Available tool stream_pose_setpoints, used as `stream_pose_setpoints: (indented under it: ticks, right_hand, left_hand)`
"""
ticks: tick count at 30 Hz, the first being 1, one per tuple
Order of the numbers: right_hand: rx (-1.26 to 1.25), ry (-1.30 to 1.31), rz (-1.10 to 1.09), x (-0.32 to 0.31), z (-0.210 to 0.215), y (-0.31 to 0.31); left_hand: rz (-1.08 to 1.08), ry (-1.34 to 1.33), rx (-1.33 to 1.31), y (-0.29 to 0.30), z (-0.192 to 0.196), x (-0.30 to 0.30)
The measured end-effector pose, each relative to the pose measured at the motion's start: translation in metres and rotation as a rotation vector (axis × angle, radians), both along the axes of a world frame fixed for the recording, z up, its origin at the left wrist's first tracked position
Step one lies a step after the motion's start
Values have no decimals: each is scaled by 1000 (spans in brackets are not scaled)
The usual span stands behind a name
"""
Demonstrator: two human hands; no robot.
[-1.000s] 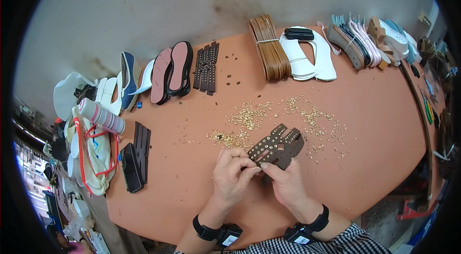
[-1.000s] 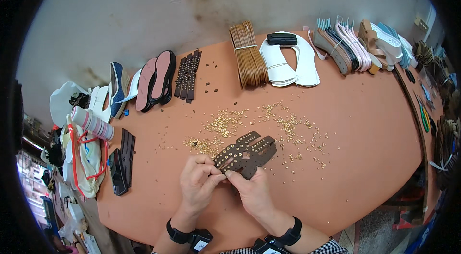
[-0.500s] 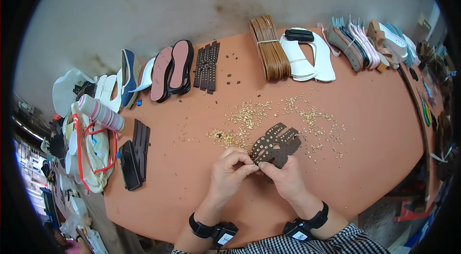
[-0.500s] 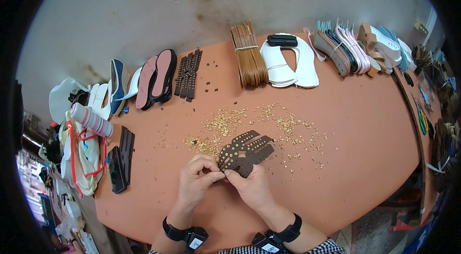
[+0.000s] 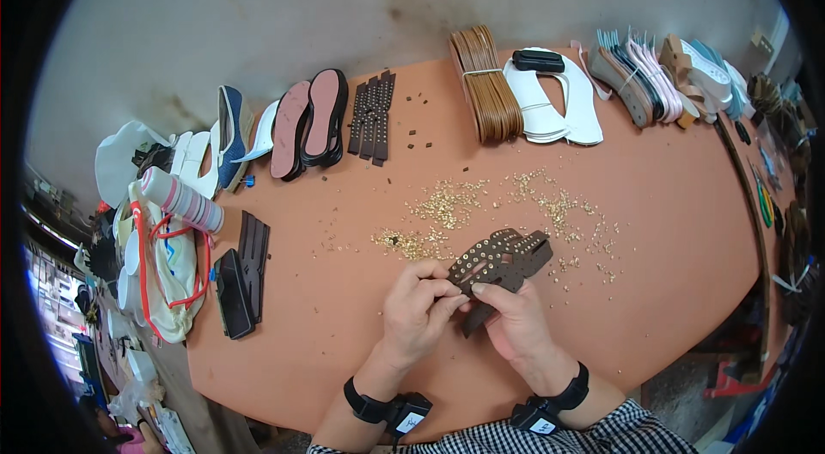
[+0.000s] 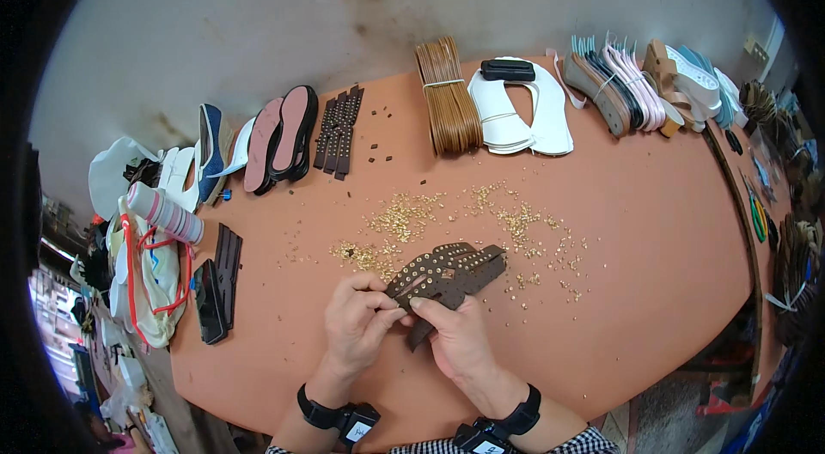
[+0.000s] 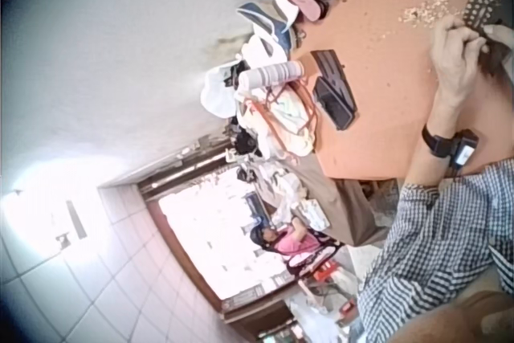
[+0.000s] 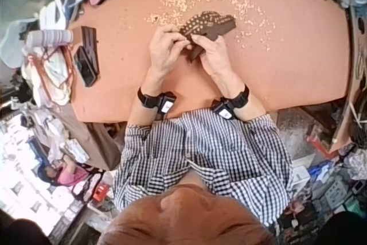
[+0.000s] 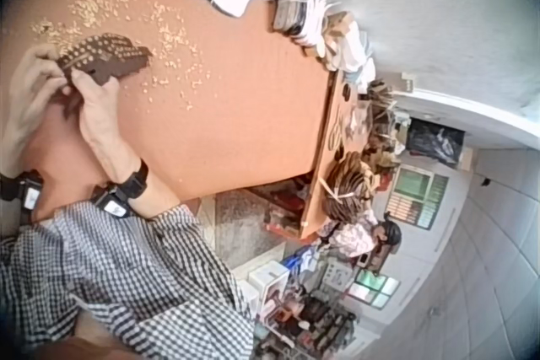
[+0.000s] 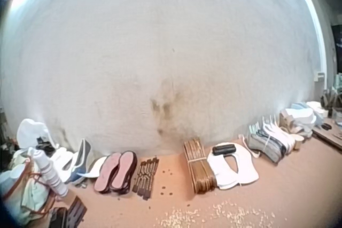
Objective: The recorder is inserting metal studs or eyelets into a leather sandal component.
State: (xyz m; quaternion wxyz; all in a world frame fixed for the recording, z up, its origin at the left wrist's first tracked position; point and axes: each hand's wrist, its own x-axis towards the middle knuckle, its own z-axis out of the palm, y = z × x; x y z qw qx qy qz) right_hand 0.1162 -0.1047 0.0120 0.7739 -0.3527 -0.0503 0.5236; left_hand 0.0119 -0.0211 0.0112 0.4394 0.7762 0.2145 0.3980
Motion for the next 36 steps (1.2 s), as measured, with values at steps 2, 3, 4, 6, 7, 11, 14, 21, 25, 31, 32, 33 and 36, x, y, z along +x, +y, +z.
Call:
stream_pose_setpoints:
  ticks: [2, 3, 4, 6, 7, 11, 14, 21, 25, 31, 32, 33, 36]
  right_hand:
    - [-3, 14, 2, 1, 0, -1]
    - [2, 17, 7, 1, 0, -1]
    - [6, 19, 12, 1, -1, -1]
    - [0, 18, 1, 0, 1, -1]
    - [-4, 17, -6, 0, 2, -1]
    - [13, -17, 7, -1, 0, 1]
    - [10, -20, 28, 0, -2, 1]
    - [-10, -61, 20, -2, -1, 2]
    - [-28, -212, 18, -2, -8, 0]
    - [-67, -331, 3, -1, -9, 2]
    - [-62, -321, 15, 0, -9, 2]
    - [-54, -309, 31, 0, -10, 2]
    - [-46, -321, 58, 0, -12, 4]
  left_hand:
    - [5, 6, 54, 3, -5, 0]
    - [14, 12, 83, 5, -6, -1]
    - [15, 24, 127, 6, -6, -1]
    - [14, 47, 214, 9, -4, -2]
    - [7, 57, 236, 10, -2, -1]
    - [2, 79, 249, 11, 0, -3]
    - [-34, 61, 52, 7, -3, -4]
    - [-105, 126, 32, 7, 13, -3]
    - [-62, 93, -4, 5, 2, -1]
    - [-76, 84, -135, 10, -12, -5]
    - [-89, 81, -202, 10, -12, -5]
    - [-97, 79, -267, 10, -11, -6]
    - [-117, 14, -389, 9, -10, -8]
